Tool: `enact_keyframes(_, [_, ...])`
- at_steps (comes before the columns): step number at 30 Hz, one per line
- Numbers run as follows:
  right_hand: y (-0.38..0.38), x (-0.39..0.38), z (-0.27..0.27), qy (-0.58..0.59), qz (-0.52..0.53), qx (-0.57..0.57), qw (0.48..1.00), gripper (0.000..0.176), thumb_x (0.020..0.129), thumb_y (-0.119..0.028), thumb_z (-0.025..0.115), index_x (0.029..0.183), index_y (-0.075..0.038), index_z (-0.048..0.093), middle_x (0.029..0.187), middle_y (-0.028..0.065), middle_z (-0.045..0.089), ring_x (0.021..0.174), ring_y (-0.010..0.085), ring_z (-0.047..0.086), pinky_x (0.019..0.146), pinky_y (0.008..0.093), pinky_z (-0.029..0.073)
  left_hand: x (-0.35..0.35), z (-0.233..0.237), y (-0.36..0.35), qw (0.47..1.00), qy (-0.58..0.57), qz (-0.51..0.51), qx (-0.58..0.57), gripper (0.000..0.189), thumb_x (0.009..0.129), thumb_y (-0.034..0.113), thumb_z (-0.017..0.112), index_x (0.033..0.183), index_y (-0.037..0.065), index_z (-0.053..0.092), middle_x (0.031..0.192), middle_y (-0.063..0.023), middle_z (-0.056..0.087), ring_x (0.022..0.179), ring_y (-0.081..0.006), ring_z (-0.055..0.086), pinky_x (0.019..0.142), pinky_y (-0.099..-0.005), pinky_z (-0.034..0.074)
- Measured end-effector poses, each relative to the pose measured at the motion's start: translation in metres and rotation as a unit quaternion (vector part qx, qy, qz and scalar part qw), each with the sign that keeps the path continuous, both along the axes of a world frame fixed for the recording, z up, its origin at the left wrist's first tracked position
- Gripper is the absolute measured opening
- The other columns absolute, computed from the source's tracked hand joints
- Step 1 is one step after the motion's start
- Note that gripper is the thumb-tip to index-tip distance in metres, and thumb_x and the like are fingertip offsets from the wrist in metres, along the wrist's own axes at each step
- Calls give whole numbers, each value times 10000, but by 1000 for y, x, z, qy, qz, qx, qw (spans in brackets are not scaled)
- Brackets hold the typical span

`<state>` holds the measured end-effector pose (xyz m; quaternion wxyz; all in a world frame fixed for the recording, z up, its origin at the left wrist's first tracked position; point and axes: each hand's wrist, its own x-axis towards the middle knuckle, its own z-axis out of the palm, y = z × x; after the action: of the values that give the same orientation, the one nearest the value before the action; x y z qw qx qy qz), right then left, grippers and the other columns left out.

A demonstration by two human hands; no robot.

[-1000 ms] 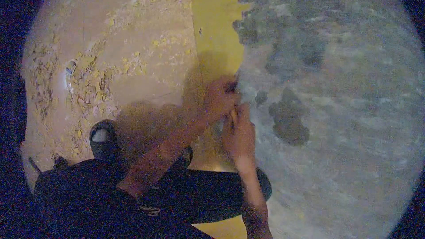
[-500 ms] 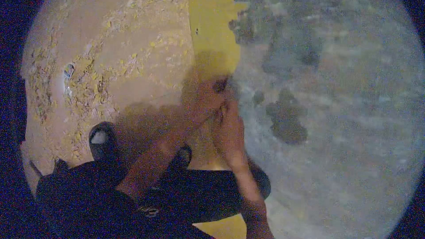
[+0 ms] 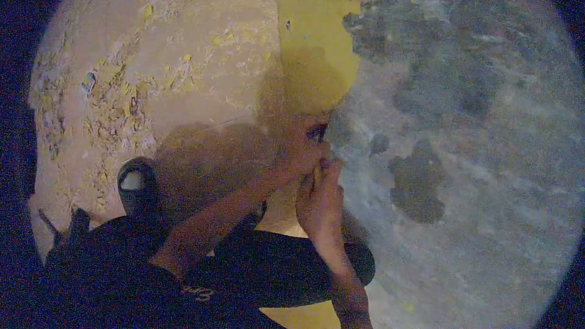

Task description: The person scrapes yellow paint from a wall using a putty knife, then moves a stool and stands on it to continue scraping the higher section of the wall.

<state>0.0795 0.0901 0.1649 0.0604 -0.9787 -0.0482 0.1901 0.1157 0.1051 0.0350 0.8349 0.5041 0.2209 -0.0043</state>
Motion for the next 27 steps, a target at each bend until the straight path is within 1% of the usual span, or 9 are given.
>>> enact_keyframes(2, [3, 0, 10, -6, -73, 55, 996, 253, 909, -20, 482, 1132, 12, 364, 930, 330, 613, 948, 484, 606, 716, 447, 481, 9, 8, 7, 999, -26, 20, 34, 433, 655, 50, 669, 1082, 4, 614, 1024, -185, 621, 986, -348, 603, 887, -399, 472])
enact_keyframes(6, [4, 0, 6, -6, -80, 13, 997, 249, 905, -14, 485, 1121, 15, 364, 933, 327, 613, 947, 471, 615, 705, 430, 479, 8, 9, 7, 999, 0, 25, 35, 403, 645, 46, 665, 1044, 6, 629, 996, -178, 633, 942, -352, 620, 858, -396, 483])
enact_keyframes(9, [-6, 5, 7, -23, -36, 53, 998, 253, 898, -6, 490, 1115, 12, 361, 914, 327, 614, 935, 479, 613, 693, 426, 477, 4, 25, 4, 992, -60, 93, 61, 380, 640, 61, 663, 1016, 17, 636, 950, -177, 638, 907, -356, 625, 846, -398, 485])
enact_keyframes(14, [2, 12, 1, -8, -66, 26, 997, 229, 916, -48, 490, 1111, -5, 376, 863, 272, 634, 880, 472, 625, 670, 421, 481, 10, 18, 8, 997, -27, 52, 58, 347, 651, 77, 667, 992, 18, 646, 922, -181, 643, 904, -339, 635, 821, -403, 488])
enact_keyframes(19, [-1, 7, 6, -38, 16, 25, 999, 206, 921, -47, 483, 1100, -2, 391, 894, 257, 637, 901, 408, 650, 713, 403, 485, 9, 25, 17, 989, -64, 85, 104, 316, 656, 55, 655, 969, 14, 657, 923, -183, 650, 888, -317, 644, 803, -383, 494])
enact_keyframes(21, [-1, 1, 10, -45, 32, -3, 998, 203, 920, -41, 484, 1099, 1, 398, 908, 259, 636, 917, 383, 655, 731, 398, 485, 20, 19, 21, 1000, -8, -18, 0, 338, 655, 23, 637, 992, 8, 663, 943, -178, 661, 877, -299, 650, 819, -355, 497])
enact_keyframes(23, [-4, -2, 11, -39, -65, 72, 994, 188, 919, -35, 487, 1087, 13, 417, 911, 258, 632, 911, 340, 657, 742, 385, 484, 8, 32, 16, 999, -40, 4, -9, 350, 653, 17, 631, 1000, 4, 665, 949, -173, 665, 879, -288, 653, 825, -344, 498])
enact_keyframes(26, [-19, 3, 2, -96, 77, 24, 992, 193, 920, -31, 482, 1097, 14, 419, 927, 257, 622, 903, 326, 654, 741, 365, 483, 25, 21, 24, 996, -66, 38, -41, 367, 646, 18, 628, 1010, 0, 668, 951, -165, 671, 891, -277, 658, 834, -334, 497])
enact_keyframes(27, [-17, -6, 4, -88, 63, 18, 994, 193, 920, -31, 482, 1097, 14, 419, 927, 257, 622, 903, 326, 654, 741, 365, 483, 20, 18, 18, 995, -61, 36, -77, 373, 641, 24, 631, 1012, -1, 669, 947, -161, 672, 900, -278, 658, 837, -335, 495])
